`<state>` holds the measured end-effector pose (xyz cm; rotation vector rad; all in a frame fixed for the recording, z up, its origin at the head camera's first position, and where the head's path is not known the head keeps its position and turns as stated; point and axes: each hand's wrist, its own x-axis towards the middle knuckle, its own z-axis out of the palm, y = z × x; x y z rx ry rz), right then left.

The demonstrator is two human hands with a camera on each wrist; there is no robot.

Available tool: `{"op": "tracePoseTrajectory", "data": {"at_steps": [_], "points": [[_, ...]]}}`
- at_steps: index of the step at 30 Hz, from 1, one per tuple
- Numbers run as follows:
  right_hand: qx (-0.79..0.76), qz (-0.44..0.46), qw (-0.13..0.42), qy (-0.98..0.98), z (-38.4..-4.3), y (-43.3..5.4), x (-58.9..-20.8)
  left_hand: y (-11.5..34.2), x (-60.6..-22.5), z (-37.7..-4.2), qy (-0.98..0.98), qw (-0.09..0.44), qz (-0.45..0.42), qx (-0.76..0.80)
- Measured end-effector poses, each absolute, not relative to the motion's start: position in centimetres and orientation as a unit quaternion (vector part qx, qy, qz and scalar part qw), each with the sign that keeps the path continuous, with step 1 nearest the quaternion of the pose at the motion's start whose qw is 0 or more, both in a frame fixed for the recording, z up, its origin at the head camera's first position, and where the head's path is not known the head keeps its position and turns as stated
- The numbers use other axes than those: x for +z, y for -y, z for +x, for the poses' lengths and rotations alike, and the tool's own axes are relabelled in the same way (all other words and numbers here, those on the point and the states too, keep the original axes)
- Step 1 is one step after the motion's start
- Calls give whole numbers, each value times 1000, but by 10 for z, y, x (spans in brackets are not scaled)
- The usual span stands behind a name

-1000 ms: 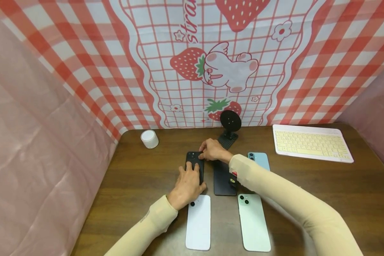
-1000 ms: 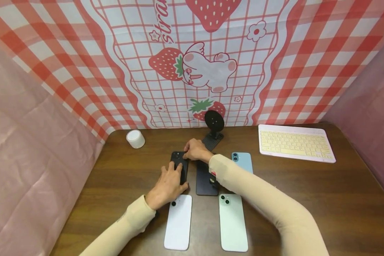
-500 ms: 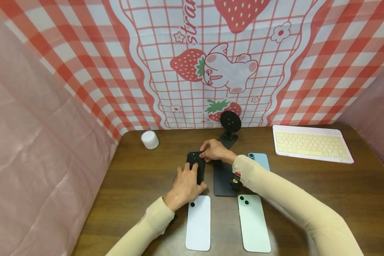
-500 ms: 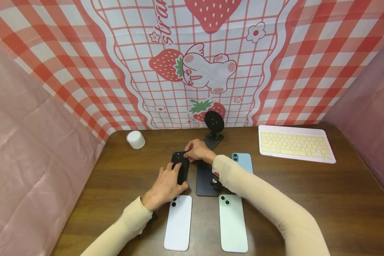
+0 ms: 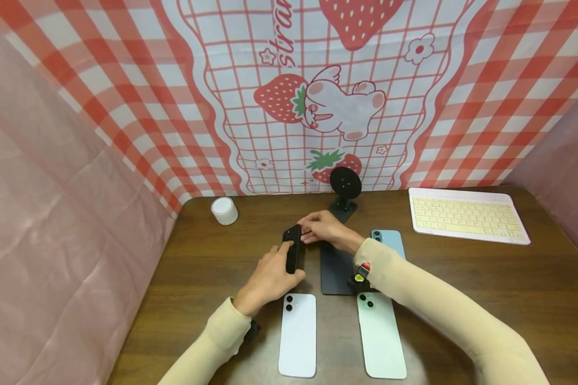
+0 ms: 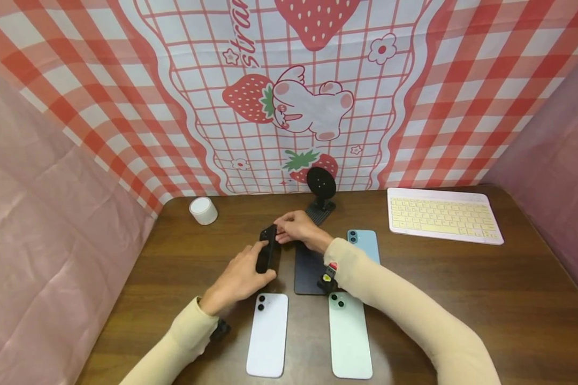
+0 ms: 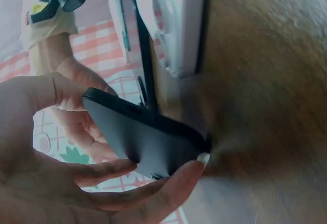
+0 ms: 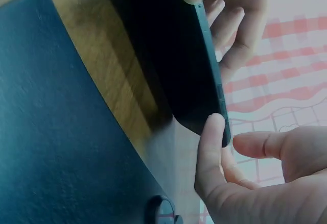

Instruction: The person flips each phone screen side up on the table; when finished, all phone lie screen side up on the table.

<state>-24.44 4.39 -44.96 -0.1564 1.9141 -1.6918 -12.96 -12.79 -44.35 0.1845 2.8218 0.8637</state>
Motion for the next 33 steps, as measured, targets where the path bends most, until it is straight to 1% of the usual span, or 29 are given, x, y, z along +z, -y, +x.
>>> {"op": "tracePoseTrajectory", "data": {"at_steps": [4,9,13,17,20,26,33], "points": [[-655,-52,302,-691,-240,-45,-452,131,-442,-130,-940,103,56,321],[-650,-54,322,-686,-235,-45,-456,134,-441,-130,-925,99,66,361],[-637,-52,335,-692,-228,-42,-459,137,-441,-130,-914,84,73,389],[-626,-55,342,-699,-223,-38,-461,141,-439,-131,-906,53,86,410],[-619,-54,340,-706,-221,-37,-462,144,-437,-133,-903,38,89,419],[-612,-44,332,-717,-217,-35,-462,150,-440,-135,-892,31,79,444],[-597,-53,284,-749,-212,-33,-467,159,-440,-135,-893,28,64,445]]}}
